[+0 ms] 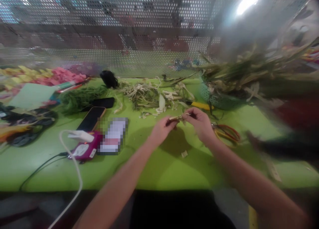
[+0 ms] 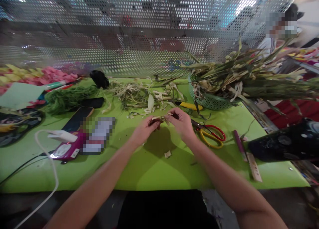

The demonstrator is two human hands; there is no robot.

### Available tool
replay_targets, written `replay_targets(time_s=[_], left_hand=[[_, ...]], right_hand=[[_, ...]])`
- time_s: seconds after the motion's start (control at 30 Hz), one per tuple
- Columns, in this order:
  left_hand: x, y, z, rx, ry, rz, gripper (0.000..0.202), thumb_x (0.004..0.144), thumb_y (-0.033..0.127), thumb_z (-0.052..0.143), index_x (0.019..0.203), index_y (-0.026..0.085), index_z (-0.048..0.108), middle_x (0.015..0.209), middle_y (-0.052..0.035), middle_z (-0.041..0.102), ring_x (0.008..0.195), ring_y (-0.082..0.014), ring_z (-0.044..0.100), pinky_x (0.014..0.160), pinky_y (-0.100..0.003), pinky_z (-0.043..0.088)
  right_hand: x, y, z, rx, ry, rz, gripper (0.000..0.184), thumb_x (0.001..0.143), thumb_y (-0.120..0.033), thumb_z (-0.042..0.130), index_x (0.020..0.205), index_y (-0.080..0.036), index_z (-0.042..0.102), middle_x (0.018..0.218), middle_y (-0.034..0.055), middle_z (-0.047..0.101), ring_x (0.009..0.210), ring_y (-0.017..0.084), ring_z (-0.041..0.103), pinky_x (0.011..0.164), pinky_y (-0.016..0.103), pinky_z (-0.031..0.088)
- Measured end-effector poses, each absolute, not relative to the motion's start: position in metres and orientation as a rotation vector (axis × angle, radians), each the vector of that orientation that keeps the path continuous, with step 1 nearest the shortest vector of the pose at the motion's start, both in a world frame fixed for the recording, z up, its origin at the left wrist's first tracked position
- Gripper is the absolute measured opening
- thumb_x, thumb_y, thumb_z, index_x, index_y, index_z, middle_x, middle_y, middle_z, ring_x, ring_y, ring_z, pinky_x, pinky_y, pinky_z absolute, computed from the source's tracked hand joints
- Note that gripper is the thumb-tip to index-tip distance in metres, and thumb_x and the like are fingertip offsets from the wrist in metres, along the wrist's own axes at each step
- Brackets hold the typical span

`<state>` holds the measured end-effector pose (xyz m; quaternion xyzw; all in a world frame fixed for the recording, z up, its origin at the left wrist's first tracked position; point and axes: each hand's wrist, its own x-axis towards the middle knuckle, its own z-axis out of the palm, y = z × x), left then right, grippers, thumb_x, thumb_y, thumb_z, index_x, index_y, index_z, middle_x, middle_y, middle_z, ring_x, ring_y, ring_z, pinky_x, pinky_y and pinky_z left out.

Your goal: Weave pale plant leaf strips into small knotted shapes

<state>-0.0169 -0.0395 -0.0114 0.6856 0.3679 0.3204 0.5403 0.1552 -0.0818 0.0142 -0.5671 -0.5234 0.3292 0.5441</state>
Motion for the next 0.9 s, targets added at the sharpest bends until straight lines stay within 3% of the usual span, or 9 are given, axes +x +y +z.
replay_targets(time_s=[0.37, 0.53, 0.7, 0.9], left_hand=[[-0.01, -0.038, -0.023, 1.529, 0.774, 0.831, 0.015, 0.078, 0.029, 0.067, 0.082, 0.015, 0.063, 0.08, -0.0039, 0.069, 0.076, -0.0148, 0.061, 0.079, -0.031, 0.048], [-0.013, -0.04, -0.018, 1.489, 0.771, 0.768, 0.028, 0.078, 0.039, 0.069, 0.094, 0.016, 0.067, 0.092, -0.0069, 0.072, 0.087, -0.0186, 0.065, 0.09, -0.038, 0.048], [-0.028, -0.033, -0.002, 1.321, 0.779, 0.73, 0.046, 0.086, 0.056, 0.053, 0.104, 0.018, 0.071, 0.101, -0.01, 0.074, 0.092, -0.0208, 0.067, 0.094, -0.04, 0.046], [-0.031, -0.024, -0.01, 1.483, 0.795, 0.591, 0.037, 0.076, 0.049, 0.069, 0.092, 0.016, 0.071, 0.091, -0.0076, 0.074, 0.087, -0.0191, 0.066, 0.089, -0.035, 0.045]], right_hand=[[0.148, -0.086, 0.015, -1.18, -1.008, 0.946, 0.018, 0.072, -0.032, 0.071, 0.071, -0.021, 0.057, 0.066, -0.0024, 0.056, 0.063, 0.013, 0.052, 0.067, 0.029, 0.045], [0.155, -0.081, 0.014, -1.085, -0.958, 1.051, 0.02, 0.068, -0.032, 0.077, 0.07, -0.02, 0.06, 0.067, -0.0026, 0.055, 0.061, 0.011, 0.049, 0.064, 0.027, 0.041], [0.165, -0.073, 0.01, -1.082, -0.962, 0.998, 0.019, 0.069, -0.032, 0.077, 0.072, -0.021, 0.063, 0.065, -0.003, 0.056, 0.06, 0.011, 0.049, 0.062, 0.027, 0.039], [0.165, -0.072, 0.009, -1.105, -0.953, 0.975, 0.02, 0.067, -0.032, 0.078, 0.073, -0.021, 0.063, 0.067, -0.003, 0.057, 0.063, 0.012, 0.049, 0.064, 0.027, 0.04]])
